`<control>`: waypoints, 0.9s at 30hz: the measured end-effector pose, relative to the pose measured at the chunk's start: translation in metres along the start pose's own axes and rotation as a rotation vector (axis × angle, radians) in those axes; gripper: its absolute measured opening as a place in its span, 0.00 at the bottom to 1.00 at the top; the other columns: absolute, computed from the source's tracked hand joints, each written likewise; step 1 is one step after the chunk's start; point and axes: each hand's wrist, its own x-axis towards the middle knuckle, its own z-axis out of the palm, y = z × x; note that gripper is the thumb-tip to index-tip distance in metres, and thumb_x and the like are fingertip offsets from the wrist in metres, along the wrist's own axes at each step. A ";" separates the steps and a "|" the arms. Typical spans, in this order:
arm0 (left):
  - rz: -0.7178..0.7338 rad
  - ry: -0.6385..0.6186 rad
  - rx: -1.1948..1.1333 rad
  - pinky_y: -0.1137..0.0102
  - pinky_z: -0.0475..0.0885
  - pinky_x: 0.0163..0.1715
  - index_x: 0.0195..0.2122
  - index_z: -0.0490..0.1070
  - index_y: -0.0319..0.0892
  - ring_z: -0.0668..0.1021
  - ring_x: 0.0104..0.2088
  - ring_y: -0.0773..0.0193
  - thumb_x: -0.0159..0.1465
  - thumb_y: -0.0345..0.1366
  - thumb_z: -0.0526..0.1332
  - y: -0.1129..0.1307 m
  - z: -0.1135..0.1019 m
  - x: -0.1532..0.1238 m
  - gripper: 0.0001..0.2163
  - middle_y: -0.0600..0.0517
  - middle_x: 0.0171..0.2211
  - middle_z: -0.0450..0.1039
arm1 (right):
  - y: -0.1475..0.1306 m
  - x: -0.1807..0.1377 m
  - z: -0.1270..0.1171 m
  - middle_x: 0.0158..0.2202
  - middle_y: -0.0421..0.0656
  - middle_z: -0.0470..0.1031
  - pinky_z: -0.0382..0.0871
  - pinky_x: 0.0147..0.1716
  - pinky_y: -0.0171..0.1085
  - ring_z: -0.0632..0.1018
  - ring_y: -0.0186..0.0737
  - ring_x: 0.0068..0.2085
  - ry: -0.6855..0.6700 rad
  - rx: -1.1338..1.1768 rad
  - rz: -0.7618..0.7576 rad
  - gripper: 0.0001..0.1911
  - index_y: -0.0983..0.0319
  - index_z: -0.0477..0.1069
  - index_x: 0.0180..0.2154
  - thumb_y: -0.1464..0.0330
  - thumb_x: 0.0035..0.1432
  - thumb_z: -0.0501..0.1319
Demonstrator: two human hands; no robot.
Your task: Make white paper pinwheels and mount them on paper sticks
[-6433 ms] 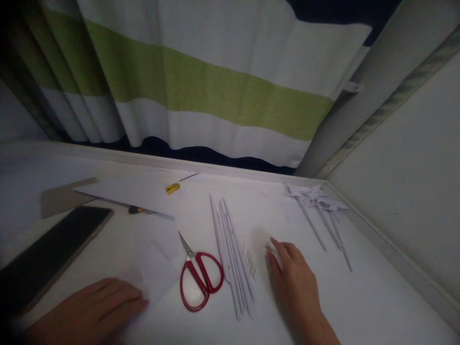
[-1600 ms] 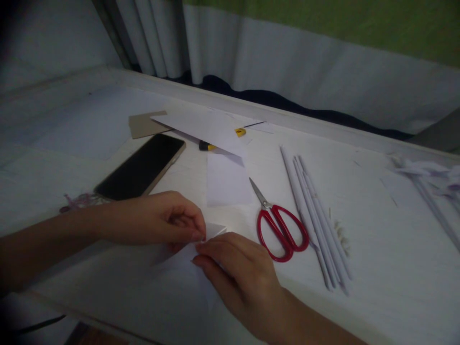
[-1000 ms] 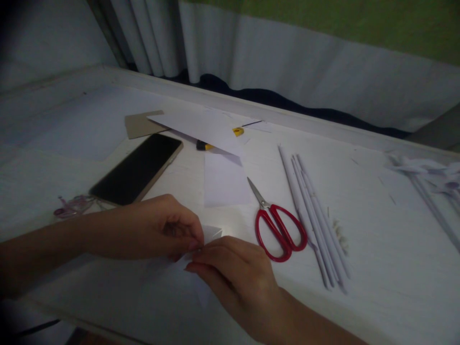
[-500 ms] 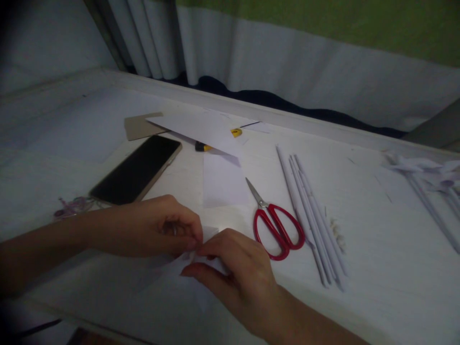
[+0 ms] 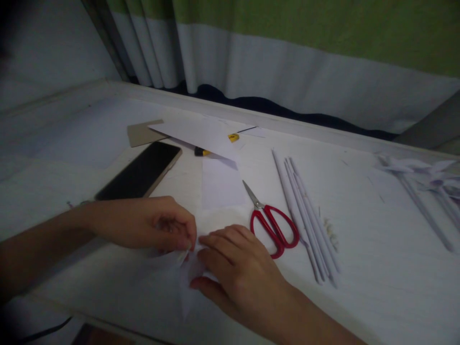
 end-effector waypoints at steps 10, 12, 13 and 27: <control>-0.040 -0.015 0.003 0.79 0.67 0.27 0.32 0.69 0.39 0.72 0.27 0.72 0.49 0.28 0.64 0.006 0.000 -0.001 0.09 0.58 0.24 0.69 | -0.005 -0.023 0.007 0.38 0.46 0.76 0.57 0.48 0.46 0.72 0.44 0.41 0.079 -0.299 -0.083 0.20 0.68 0.70 0.40 0.59 0.51 0.58; -0.021 -0.012 0.034 0.79 0.67 0.28 0.32 0.69 0.39 0.73 0.27 0.71 0.50 0.29 0.64 0.006 0.001 -0.002 0.08 0.58 0.24 0.69 | -0.008 -0.027 0.008 0.36 0.46 0.76 0.60 0.46 0.46 0.73 0.44 0.37 0.122 -0.361 -0.096 0.17 0.68 0.71 0.38 0.61 0.52 0.58; -0.011 -0.010 0.049 0.79 0.67 0.28 0.32 0.69 0.40 0.73 0.27 0.71 0.50 0.30 0.64 0.006 0.002 -0.003 0.08 0.58 0.24 0.70 | -0.009 -0.029 0.008 0.35 0.46 0.77 0.61 0.45 0.46 0.74 0.44 0.36 0.127 -0.389 -0.103 0.16 0.68 0.71 0.37 0.62 0.52 0.58; 0.022 0.037 0.245 0.79 0.66 0.27 0.34 0.70 0.40 0.72 0.28 0.70 0.49 0.33 0.65 0.009 0.011 -0.003 0.11 0.57 0.25 0.68 | -0.003 -0.032 -0.004 0.44 0.49 0.73 0.69 0.39 0.43 0.73 0.46 0.41 -0.014 -0.438 -0.141 0.15 0.69 0.66 0.45 0.71 0.55 0.55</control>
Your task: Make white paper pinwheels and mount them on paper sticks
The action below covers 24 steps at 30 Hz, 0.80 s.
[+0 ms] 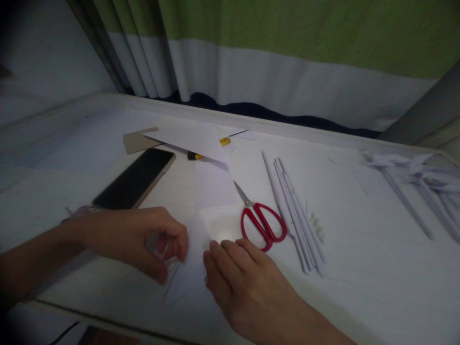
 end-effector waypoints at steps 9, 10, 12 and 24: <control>0.062 0.007 0.042 0.80 0.64 0.26 0.38 0.72 0.42 0.71 0.28 0.69 0.51 0.34 0.64 -0.004 -0.002 0.001 0.12 0.55 0.27 0.70 | 0.004 -0.001 -0.003 0.42 0.55 0.73 0.55 0.52 0.53 0.71 0.54 0.46 -0.049 -0.110 -0.258 0.16 0.74 0.66 0.44 0.74 0.55 0.51; 0.057 0.012 0.047 0.79 0.64 0.27 0.38 0.72 0.43 0.71 0.29 0.69 0.51 0.34 0.64 -0.004 -0.002 0.001 0.12 0.55 0.27 0.70 | 0.003 -0.001 -0.004 0.41 0.56 0.74 0.55 0.51 0.53 0.72 0.55 0.44 -0.050 -0.124 -0.290 0.17 0.75 0.66 0.44 0.74 0.53 0.52; 0.046 0.028 0.052 0.79 0.64 0.27 0.37 0.73 0.43 0.70 0.28 0.69 0.51 0.35 0.64 -0.005 -0.003 0.002 0.12 0.56 0.26 0.69 | 0.001 -0.003 -0.005 0.40 0.57 0.74 0.56 0.50 0.53 0.73 0.55 0.43 -0.052 -0.142 -0.334 0.18 0.76 0.66 0.44 0.74 0.51 0.52; -0.008 0.047 0.009 0.82 0.60 0.21 0.36 0.73 0.41 0.67 0.23 0.74 0.51 0.35 0.64 -0.007 -0.003 0.001 0.11 0.59 0.21 0.65 | -0.007 0.008 -0.017 0.29 0.49 0.77 0.69 0.33 0.44 0.75 0.45 0.27 0.045 -0.090 -0.182 0.17 0.72 0.70 0.37 0.81 0.52 0.45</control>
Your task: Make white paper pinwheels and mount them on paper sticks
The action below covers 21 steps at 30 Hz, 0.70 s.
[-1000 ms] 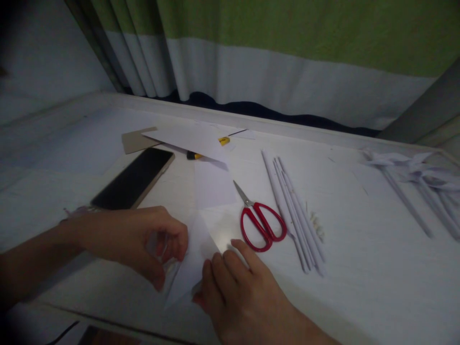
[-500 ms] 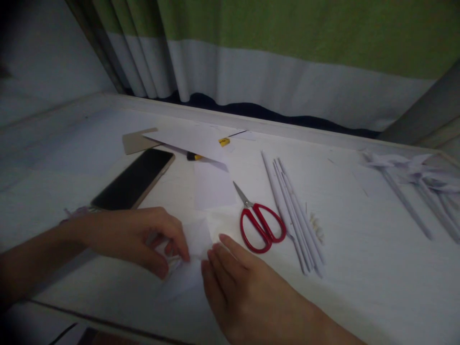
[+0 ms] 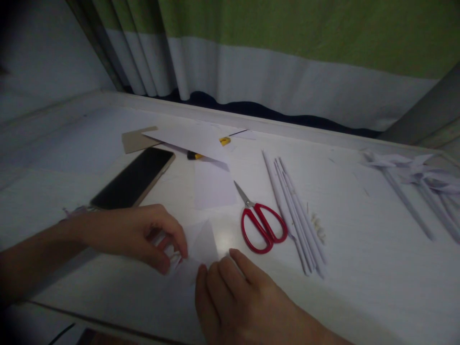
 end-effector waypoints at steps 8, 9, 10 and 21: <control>-0.012 0.003 -0.026 0.83 0.56 0.15 0.36 0.73 0.41 0.64 0.18 0.76 0.50 0.34 0.65 -0.001 0.004 0.002 0.11 0.61 0.16 0.60 | -0.014 0.005 -0.002 0.29 0.45 0.78 0.69 0.30 0.40 0.77 0.43 0.29 0.007 -0.210 0.095 0.21 0.65 0.72 0.30 0.82 0.53 0.41; -0.007 0.003 -0.030 0.83 0.56 0.15 0.36 0.73 0.41 0.64 0.18 0.76 0.50 0.34 0.65 -0.001 0.005 0.003 0.11 0.61 0.16 0.60 | -0.015 0.004 -0.001 0.30 0.45 0.78 0.69 0.30 0.40 0.77 0.44 0.29 -0.002 -0.231 0.089 0.21 0.66 0.71 0.31 0.82 0.53 0.41; -0.004 0.001 -0.035 0.83 0.56 0.15 0.36 0.73 0.41 0.64 0.18 0.76 0.50 0.34 0.65 -0.001 0.006 0.004 0.11 0.61 0.16 0.60 | -0.017 0.004 0.000 0.30 0.46 0.78 0.69 0.30 0.40 0.77 0.44 0.29 -0.017 -0.246 0.079 0.21 0.66 0.71 0.31 0.82 0.53 0.41; -0.069 -0.035 -0.216 0.82 0.55 0.15 0.35 0.73 0.40 0.64 0.17 0.76 0.50 0.34 0.64 -0.003 0.013 0.006 0.10 0.61 0.16 0.60 | -0.014 0.009 -0.001 0.28 0.48 0.78 0.71 0.20 0.37 0.77 0.44 0.26 0.034 -0.097 0.139 0.20 0.69 0.71 0.31 0.81 0.55 0.41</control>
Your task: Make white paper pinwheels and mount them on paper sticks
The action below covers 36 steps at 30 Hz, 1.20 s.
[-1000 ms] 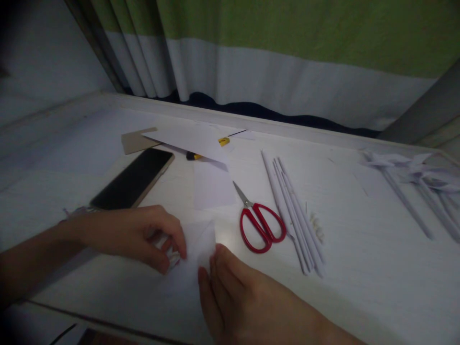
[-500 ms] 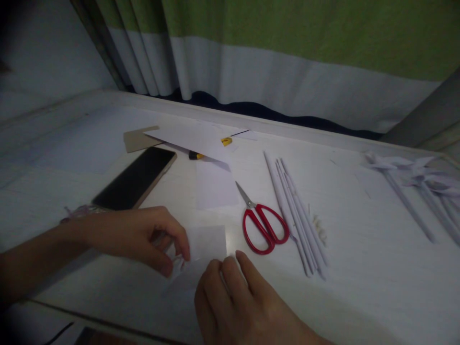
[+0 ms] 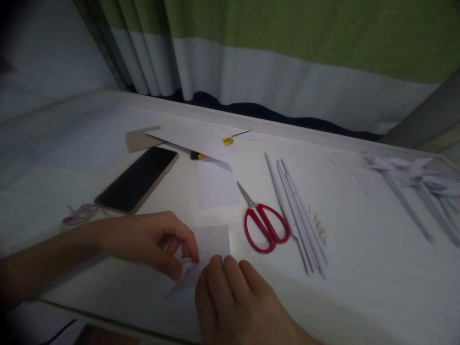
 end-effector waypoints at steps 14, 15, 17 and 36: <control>-0.023 -0.032 -0.098 0.82 0.56 0.15 0.33 0.73 0.41 0.65 0.17 0.77 0.49 0.32 0.65 -0.003 0.003 0.003 0.10 0.62 0.17 0.62 | 0.023 0.003 0.007 0.27 0.38 0.72 0.65 0.27 0.31 0.71 0.32 0.27 -0.192 1.196 0.820 0.06 0.61 0.70 0.30 0.76 0.48 0.60; -0.020 -0.029 -0.096 0.82 0.56 0.15 0.33 0.73 0.42 0.65 0.17 0.77 0.48 0.32 0.65 -0.003 0.003 0.003 0.10 0.62 0.17 0.62 | 0.024 0.005 0.008 0.28 0.39 0.72 0.65 0.27 0.32 0.71 0.33 0.28 -0.217 1.252 0.838 0.04 0.61 0.70 0.29 0.75 0.49 0.60; -0.018 -0.030 -0.098 0.83 0.56 0.15 0.33 0.73 0.42 0.65 0.17 0.77 0.48 0.31 0.65 -0.003 0.003 0.003 0.10 0.62 0.16 0.61 | 0.026 0.006 0.011 0.29 0.40 0.73 0.63 0.27 0.33 0.71 0.34 0.29 -0.266 1.322 0.849 0.03 0.61 0.71 0.29 0.73 0.50 0.59; 0.060 -0.017 0.073 0.82 0.62 0.20 0.32 0.72 0.44 0.69 0.21 0.74 0.47 0.36 0.66 -0.002 0.011 0.003 0.11 0.60 0.20 0.66 | 0.011 0.005 0.025 0.22 0.38 0.73 0.64 0.22 0.30 0.71 0.32 0.24 -0.173 1.390 1.128 0.03 0.63 0.71 0.26 0.75 0.45 0.61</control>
